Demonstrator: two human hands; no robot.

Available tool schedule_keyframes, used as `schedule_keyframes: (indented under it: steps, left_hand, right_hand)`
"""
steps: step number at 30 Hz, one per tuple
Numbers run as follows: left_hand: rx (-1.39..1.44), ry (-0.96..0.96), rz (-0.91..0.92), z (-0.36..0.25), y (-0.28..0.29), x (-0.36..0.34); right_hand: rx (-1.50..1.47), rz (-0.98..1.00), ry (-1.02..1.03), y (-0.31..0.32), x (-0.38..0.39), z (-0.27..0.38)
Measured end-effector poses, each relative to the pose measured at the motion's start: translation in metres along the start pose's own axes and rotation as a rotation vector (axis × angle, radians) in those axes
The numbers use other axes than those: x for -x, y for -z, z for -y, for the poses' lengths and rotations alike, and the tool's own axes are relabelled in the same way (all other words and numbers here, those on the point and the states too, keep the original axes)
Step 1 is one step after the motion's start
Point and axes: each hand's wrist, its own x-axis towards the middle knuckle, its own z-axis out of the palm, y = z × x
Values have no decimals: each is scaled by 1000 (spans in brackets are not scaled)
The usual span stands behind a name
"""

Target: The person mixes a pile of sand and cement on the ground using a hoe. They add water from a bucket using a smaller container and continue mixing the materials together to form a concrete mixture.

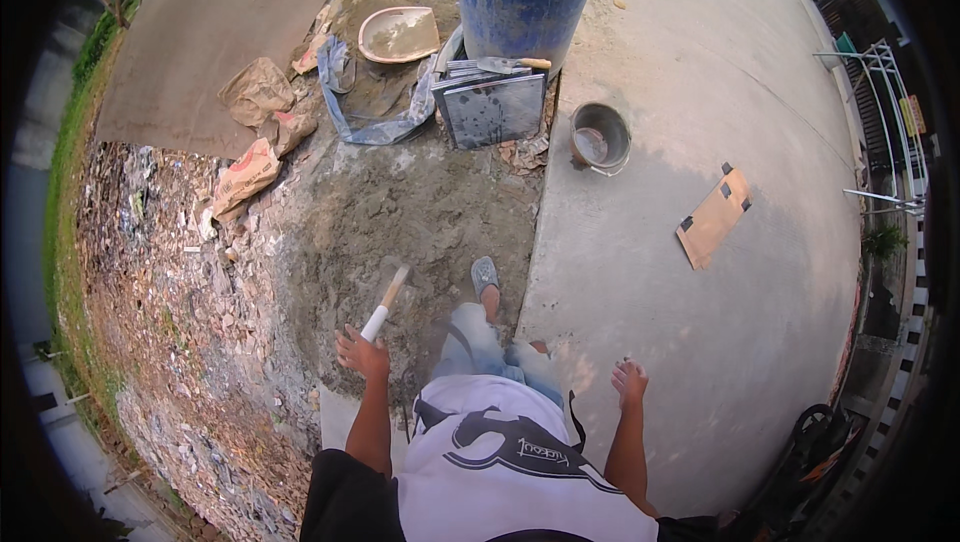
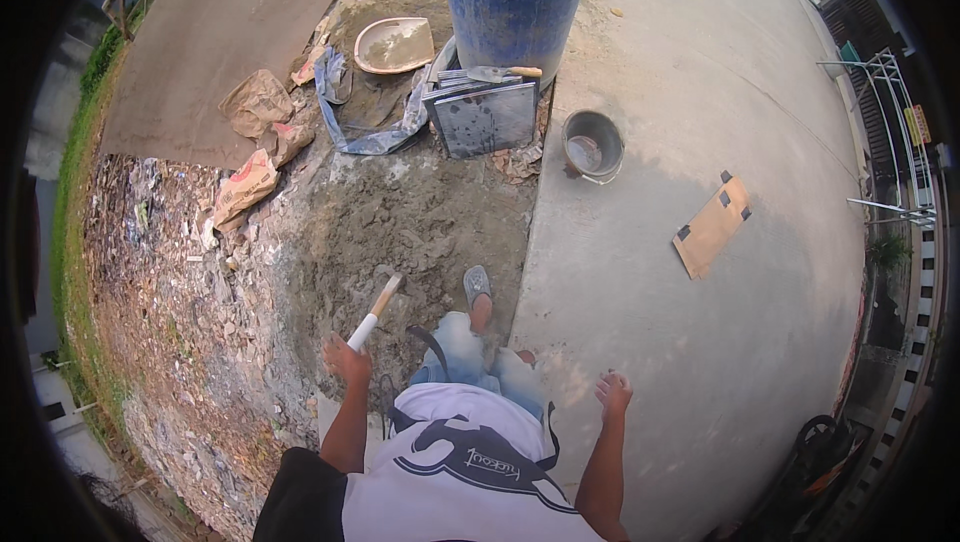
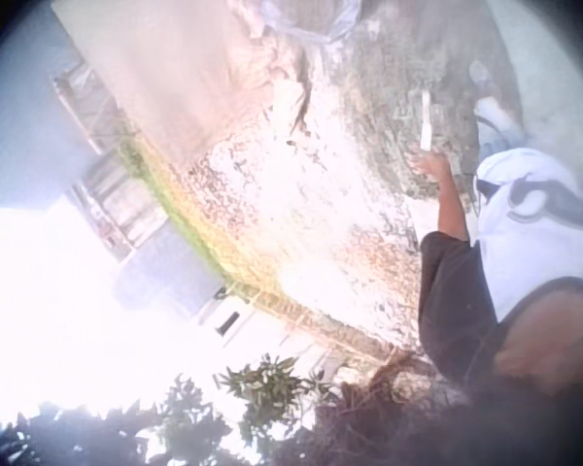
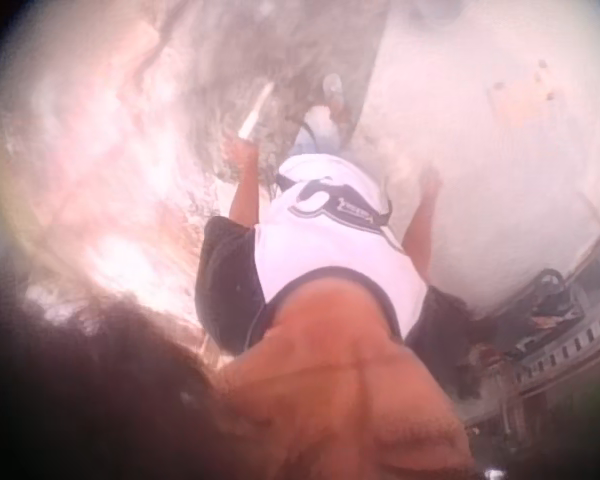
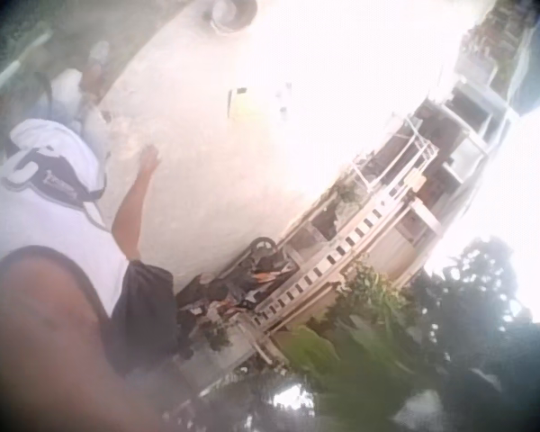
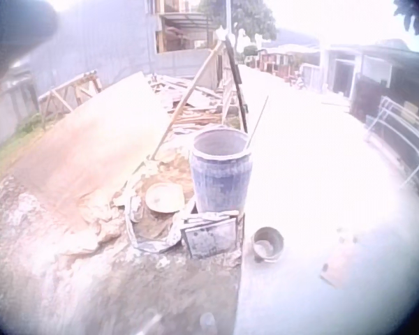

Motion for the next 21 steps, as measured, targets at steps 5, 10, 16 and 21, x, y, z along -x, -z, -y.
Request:
schedule_keyframes:
  steps: [5,10,16,21]
  left_hand:
    - [69,-31,76,-96,8,-36]
    - [447,-159,148,-261,71,-104]
    - [1446,-168,314,-555,224,-254]
    - [1466,-154,293,-755,326,-431]
  right_hand:
    - [-41,58,39,-52,-10,69]
    - [-144,4,-63,-77,-57,120]
    - [-329,-14,-101,-147,-215,217]
    - [-286,108,-229,-271,-395,257]
